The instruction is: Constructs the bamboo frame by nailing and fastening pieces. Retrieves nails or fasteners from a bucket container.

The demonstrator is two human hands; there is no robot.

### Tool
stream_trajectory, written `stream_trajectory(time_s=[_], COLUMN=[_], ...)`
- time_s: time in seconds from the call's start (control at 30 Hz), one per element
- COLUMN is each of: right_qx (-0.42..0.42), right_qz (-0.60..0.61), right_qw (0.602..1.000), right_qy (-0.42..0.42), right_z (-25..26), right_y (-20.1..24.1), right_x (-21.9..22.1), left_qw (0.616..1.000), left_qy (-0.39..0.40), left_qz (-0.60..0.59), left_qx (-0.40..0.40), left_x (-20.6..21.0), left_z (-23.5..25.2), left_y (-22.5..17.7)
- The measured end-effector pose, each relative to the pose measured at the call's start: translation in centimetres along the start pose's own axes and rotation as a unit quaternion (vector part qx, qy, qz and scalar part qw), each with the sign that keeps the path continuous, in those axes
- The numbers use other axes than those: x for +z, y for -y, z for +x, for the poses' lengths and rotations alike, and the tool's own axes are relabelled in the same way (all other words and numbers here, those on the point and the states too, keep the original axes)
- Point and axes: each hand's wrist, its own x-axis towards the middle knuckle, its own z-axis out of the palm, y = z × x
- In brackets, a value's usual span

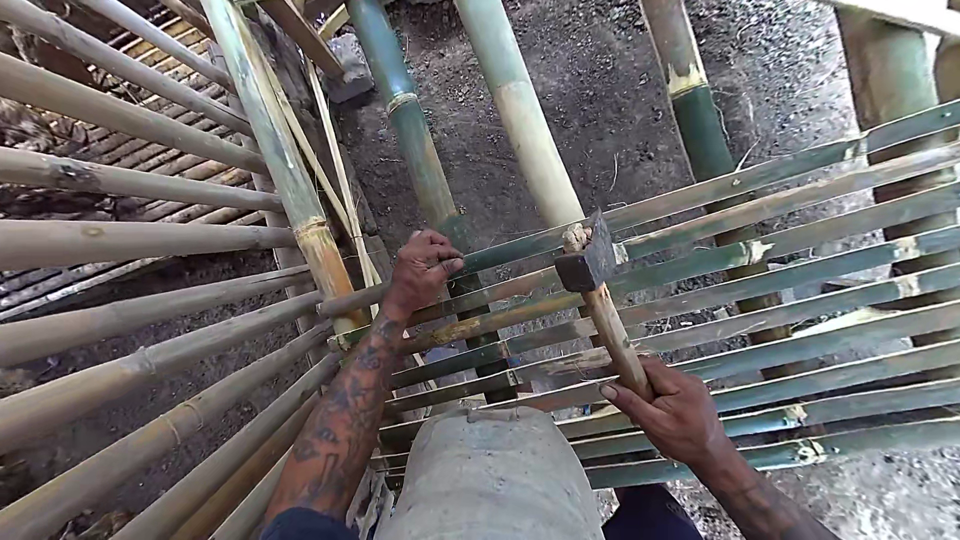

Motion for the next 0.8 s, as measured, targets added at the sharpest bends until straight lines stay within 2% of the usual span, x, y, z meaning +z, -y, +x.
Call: stream_trajectory(time_s=[0.1,0.27,0.37,0.47,0.63,0.8], right_qx=[-0.033,-0.060,-0.058,-0.044,-0.033,-0.028], right_qz=[0.026,0.051,0.048,0.047,0.045,0.048], right_qw=[0.999,0.997,0.997,0.998,0.998,0.998], right_qy=[0.008,0.012,0.005,0.002,0.004,0.011], right_z=[0.4,0.7,0.9,0.6,-0.2,-0.7], right_y=[0.2,0.8,1.0,0.7,0.3,0.2], right_x=[0.1,0.5,0.9,1.2,1.6,1.3], left_qw=[1.000,0.999,0.998,0.995,0.995,0.999], left_qy=[0.012,-0.023,-0.061,-0.062,-0.091,-0.028], left_qz=[0.006,-0.018,-0.029,-0.036,0.020,-0.019], left_qx=[0.000,0.013,-0.019,-0.073,0.029,0.001], left_x=[-0.2,0.1,0.5,0.6,1.4,-0.2], left_z=[0.0,-0.1,-0.3,-0.8,0.1,0.4], left_y=[0.1,0.0,-0.4,-1.9,-0.5,-0.8])
